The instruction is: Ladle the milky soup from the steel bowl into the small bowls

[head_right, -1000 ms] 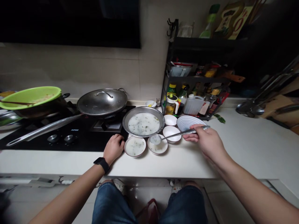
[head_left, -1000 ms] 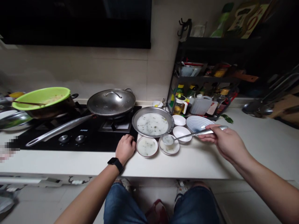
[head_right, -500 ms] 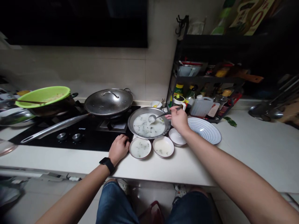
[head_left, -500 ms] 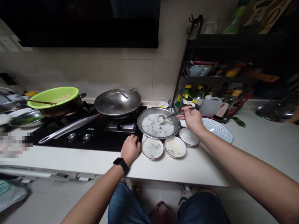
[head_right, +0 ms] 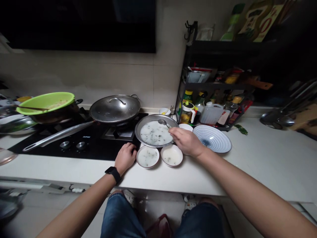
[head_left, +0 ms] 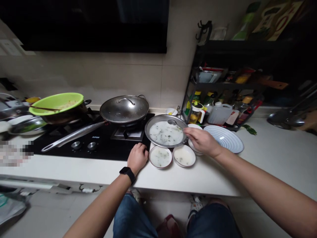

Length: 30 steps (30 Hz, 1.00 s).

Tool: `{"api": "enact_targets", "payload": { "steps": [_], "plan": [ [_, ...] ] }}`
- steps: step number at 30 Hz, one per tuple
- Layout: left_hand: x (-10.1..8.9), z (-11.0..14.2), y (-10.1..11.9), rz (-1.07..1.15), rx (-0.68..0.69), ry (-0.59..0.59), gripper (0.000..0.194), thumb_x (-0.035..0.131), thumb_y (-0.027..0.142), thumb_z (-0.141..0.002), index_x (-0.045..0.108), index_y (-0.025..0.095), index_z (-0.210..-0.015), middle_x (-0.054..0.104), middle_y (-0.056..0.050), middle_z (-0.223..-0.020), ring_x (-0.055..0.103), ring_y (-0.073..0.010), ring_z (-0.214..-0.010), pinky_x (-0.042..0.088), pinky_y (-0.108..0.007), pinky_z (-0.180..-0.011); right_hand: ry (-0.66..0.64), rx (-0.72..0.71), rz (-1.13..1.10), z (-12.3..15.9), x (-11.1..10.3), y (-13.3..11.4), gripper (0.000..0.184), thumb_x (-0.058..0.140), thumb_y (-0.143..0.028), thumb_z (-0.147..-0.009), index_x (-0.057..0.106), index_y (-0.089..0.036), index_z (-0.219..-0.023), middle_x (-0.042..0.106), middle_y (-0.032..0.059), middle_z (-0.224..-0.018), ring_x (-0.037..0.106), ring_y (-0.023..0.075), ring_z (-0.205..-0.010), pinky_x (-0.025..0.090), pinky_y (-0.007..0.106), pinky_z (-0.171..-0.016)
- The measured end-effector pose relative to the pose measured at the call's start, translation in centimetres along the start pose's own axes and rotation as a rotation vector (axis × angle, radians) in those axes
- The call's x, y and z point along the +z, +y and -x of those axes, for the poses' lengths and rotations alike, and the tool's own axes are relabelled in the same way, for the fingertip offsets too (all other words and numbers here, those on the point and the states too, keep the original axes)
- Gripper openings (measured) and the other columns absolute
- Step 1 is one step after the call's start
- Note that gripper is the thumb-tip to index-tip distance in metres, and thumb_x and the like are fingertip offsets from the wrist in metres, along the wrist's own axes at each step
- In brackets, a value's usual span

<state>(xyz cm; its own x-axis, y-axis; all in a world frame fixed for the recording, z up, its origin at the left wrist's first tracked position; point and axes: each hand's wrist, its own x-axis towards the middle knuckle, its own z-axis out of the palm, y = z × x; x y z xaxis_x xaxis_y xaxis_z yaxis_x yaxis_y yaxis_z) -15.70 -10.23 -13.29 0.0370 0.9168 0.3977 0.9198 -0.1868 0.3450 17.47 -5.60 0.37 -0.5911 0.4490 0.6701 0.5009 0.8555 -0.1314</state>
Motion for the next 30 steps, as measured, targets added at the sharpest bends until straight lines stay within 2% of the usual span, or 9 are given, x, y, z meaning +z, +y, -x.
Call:
{"api": "enact_targets", "payload": {
  "steps": [3,5,9,12,15,18,22,26,30],
  "plan": [
    [0.1,0.0,-0.1,0.004,0.006,0.003,0.02,0.052,0.018,-0.095,0.071,0.022,-0.094,0.07,-0.011,-0.103,0.062,-0.0286,-0.102,0.052,-0.044,-0.096,0.2,0.223,-0.028,2.3,-3.5,-2.4,0.024,0.052,-0.026,-0.106,0.074,-0.023,-0.116,0.083,0.0088,-0.102,0.081,0.0239,-0.094,0.066,0.039,-0.09],
    [0.1,0.0,-0.2,0.0,0.008,0.004,0.02,0.052,0.018,-0.095,0.071,0.022,-0.094,0.07,-0.01,-0.104,0.063,-0.0285,-0.102,0.052,-0.044,-0.097,0.266,0.336,-0.012,4.2,-5.9,-4.1,0.023,0.053,-0.029,-0.107,0.074,-0.025,-0.116,0.084,0.0071,-0.094,0.082,0.0248,-0.093,0.066,0.039,-0.091],
    [0.1,-0.1,-0.3,-0.008,0.013,0.005,0.02,0.052,0.019,-0.095,0.071,0.022,-0.095,0.07,-0.011,-0.104,0.063,-0.0287,-0.102,0.052,-0.043,-0.096,0.205,0.405,-0.044,7.8,-8.8,-6.2,0.021,0.056,-0.032,-0.106,0.076,-0.028,-0.112,0.084,0.0048,-0.086,0.083,0.0245,-0.084,0.068,0.036,-0.085],
    [0.2,0.0,-0.3,-0.014,0.022,0.009,0.021,0.051,0.02,-0.095,0.072,0.022,-0.095,0.07,-0.011,-0.104,0.063,-0.0293,-0.102,0.053,-0.044,-0.096,0.098,0.4,-0.106,9.5,-8.6,-6.3,0.021,0.057,-0.034,-0.106,0.076,-0.026,-0.111,0.084,0.005,-0.086,0.083,0.0229,-0.078,0.069,0.034,-0.079],
    [0.2,0.0,-0.3,-0.024,0.025,0.008,0.02,0.051,0.019,-0.095,0.071,0.022,-0.095,0.07,-0.011,-0.104,0.063,-0.0293,-0.102,0.052,-0.044,-0.096,0.064,0.479,-0.196,10.2,-7.1,-5.9,0.028,0.057,-0.044,-0.106,0.075,-0.023,-0.108,0.084,0.0066,-0.085,0.083,0.0228,-0.077,0.069,0.033,-0.076],
    [0.1,0.0,-0.3,-0.027,0.021,0.007,0.02,0.051,0.018,-0.095,0.071,0.022,-0.095,0.07,-0.01,-0.104,0.063,-0.0289,-0.102,0.052,-0.043,-0.097,0.139,0.686,-0.373,10.3,-5.4,-5.4,0.041,0.057,-0.06,-0.103,0.071,-0.021,-0.102,0.083,0.0086,-0.078,0.083,0.0243,-0.071,0.07,0.035,-0.072],
    [0.1,0.0,-0.3,-0.033,0.028,0.003,0.02,0.051,0.019,-0.095,0.071,0.021,-0.095,0.07,-0.011,-0.104,0.063,-0.0293,-0.101,0.052,-0.044,-0.096,0.319,1.011,-0.622,10.1,-4.2,-4.3,0.051,0.07,-0.072,-0.089,0.066,-0.022,-0.093,0.079,0.0085,-0.068,0.082,0.0291,-0.065,0.07,0.038,-0.063],
    [0.1,0.0,-0.3,-0.03,0.032,0.012,0.02,0.052,0.018,-0.094,0.071,0.021,-0.095,0.07,-0.011,-0.104,0.063,-0.0291,-0.102,0.052,-0.044,-0.096,0.441,1.237,-0.739,9.9,-4.3,-3.1,0.036,0.079,-0.054,-0.087,0.066,-0.02,-0.087,0.076,0.0083,-0.064,0.081,0.03,-0.061,0.07,0.036,-0.057],
    [0.2,0.0,-0.3,-0.036,0.032,0.009,0.02,0.052,0.018,-0.095,0.071,0.021,-0.095,0.071,-0.011,-0.104,0.063,-0.0288,-0.102,0.052,-0.044,-0.096,0.53,1.366,-0.775,9.3,-5.1,-3.3,0.016,0.072,-0.031,-0.093,0.066,-0.016,-0.09,0.075,0.0096,-0.061,0.079,0.0261,-0.058,0.068,0.03,-0.056]
  ]
}}
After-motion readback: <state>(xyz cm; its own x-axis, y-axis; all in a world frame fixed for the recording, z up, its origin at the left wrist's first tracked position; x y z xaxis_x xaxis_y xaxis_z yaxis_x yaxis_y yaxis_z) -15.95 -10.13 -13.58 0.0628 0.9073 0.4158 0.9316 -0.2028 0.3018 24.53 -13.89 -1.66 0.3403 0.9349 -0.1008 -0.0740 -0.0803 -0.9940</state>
